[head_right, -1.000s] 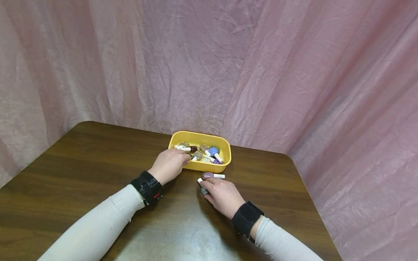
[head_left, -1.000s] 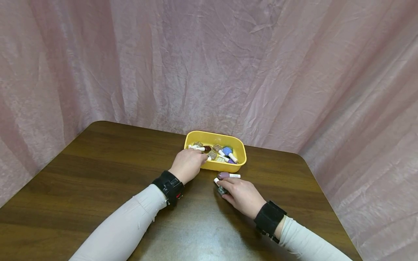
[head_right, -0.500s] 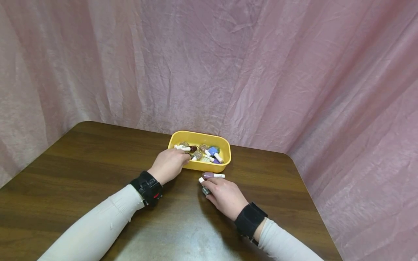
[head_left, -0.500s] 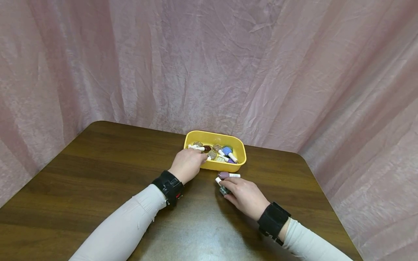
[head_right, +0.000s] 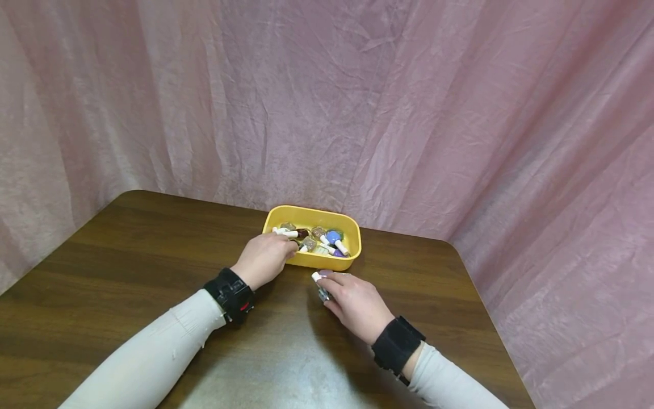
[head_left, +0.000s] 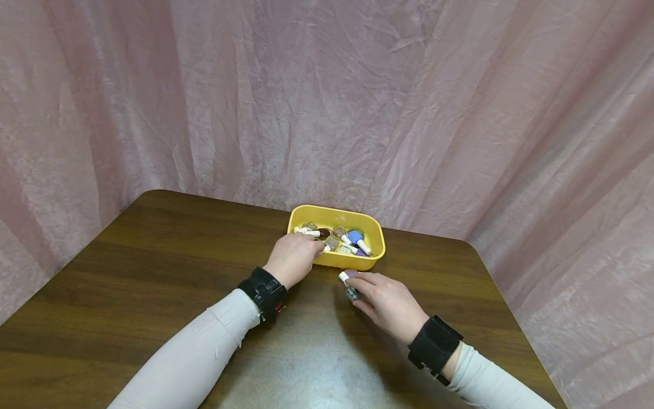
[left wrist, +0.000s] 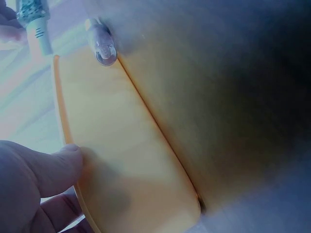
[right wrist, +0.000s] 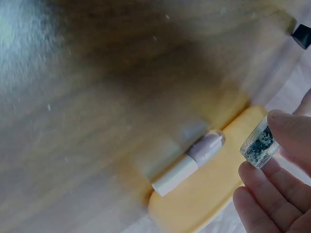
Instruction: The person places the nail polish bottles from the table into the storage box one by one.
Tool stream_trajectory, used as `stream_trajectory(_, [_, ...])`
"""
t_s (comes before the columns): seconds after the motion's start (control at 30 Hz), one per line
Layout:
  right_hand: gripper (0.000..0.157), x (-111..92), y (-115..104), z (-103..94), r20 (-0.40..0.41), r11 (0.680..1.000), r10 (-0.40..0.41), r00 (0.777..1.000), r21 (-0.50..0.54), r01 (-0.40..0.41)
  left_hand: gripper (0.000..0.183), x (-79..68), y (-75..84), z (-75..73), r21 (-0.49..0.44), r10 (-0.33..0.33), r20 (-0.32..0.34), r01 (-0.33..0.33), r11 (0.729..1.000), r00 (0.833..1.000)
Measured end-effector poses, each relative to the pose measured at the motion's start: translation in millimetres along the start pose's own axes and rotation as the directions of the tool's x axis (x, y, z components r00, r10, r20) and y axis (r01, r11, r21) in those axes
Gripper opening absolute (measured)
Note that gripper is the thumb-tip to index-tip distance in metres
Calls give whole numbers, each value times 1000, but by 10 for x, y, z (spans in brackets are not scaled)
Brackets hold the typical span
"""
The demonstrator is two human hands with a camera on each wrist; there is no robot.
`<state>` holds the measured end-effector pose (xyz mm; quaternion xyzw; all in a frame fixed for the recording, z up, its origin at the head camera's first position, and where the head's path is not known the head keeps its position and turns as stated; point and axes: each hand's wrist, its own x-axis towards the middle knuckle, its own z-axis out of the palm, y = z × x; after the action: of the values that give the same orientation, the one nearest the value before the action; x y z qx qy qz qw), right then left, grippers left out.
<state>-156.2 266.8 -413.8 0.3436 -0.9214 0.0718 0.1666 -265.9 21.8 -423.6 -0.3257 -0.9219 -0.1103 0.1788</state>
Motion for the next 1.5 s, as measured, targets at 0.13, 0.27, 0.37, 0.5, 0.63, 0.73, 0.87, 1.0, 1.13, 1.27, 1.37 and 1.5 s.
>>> stream_trajectory(0.13, [47, 12, 24, -62, -44, 1000, -13, 999, -7, 12, 13, 1, 6, -11, 3, -3, 6, 3, 1000, 1000])
stream_trajectory(0.27, [48, 42, 60, -140, -64, 1000, -9, 998, -19, 8, 12, 4, 7, -15, 3, 3, -1, -3, 1000, 1000])
stream_trajectory(0.37, [48, 73, 92, -193, -67, 999, -2, 998, -33, 0, 11, 4, 6, -12, 1, 12, -15, -12, 1000, 1000])
stream_trajectory(0.5, [49, 109, 135, -251, -76, 998, 2, 997, -56, -6, 9, 0, 6, -10, -5, 20, -31, -21, 1000, 999])
stream_trajectory(0.63, [50, 145, 175, -286, -76, 998, 11, 997, -62, -16, 8, -3, 4, 1, -5, 21, -36, -21, 1000, 999])
stream_trajectory(0.73, [49, 181, 207, -306, -67, 998, 19, 998, -61, -24, 9, 3, 0, 12, -3, 18, -30, -18, 1000, 999])
stream_trajectory(0.87, [46, 242, 238, -349, -60, 998, 30, 998, -55, -33, 10, 8, -1, 16, -2, 11, -16, -12, 1000, 1000])
stream_trajectory(1.0, [45, 302, 270, -384, -60, 998, 50, 997, -45, -53, 11, 11, 0, 11, -3, 8, -10, -8, 1000, 1000])
stream_trajectory(1.13, [44, 350, 317, -389, -56, 997, 67, 996, -40, -69, 11, 13, -5, 13, -2, 10, -14, -10, 1000, 1000])
stream_trajectory(1.27, [43, 410, 373, -371, -64, 996, 71, 995, -43, -74, 11, 10, -9, 12, 0, 15, -17, -15, 1000, 1000])
stream_trajectory(1.37, [41, 468, 408, -355, -67, 996, 80, 995, -42, -83, 11, 8, -7, 8, 2, 14, -16, -14, 1000, 1000])
stream_trajectory(1.5, [41, 547, 445, -334, -50, 992, 115, 992, -39, -117, 10, 6, -4, 9, -4, 14, -19, -14, 1000, 1000])
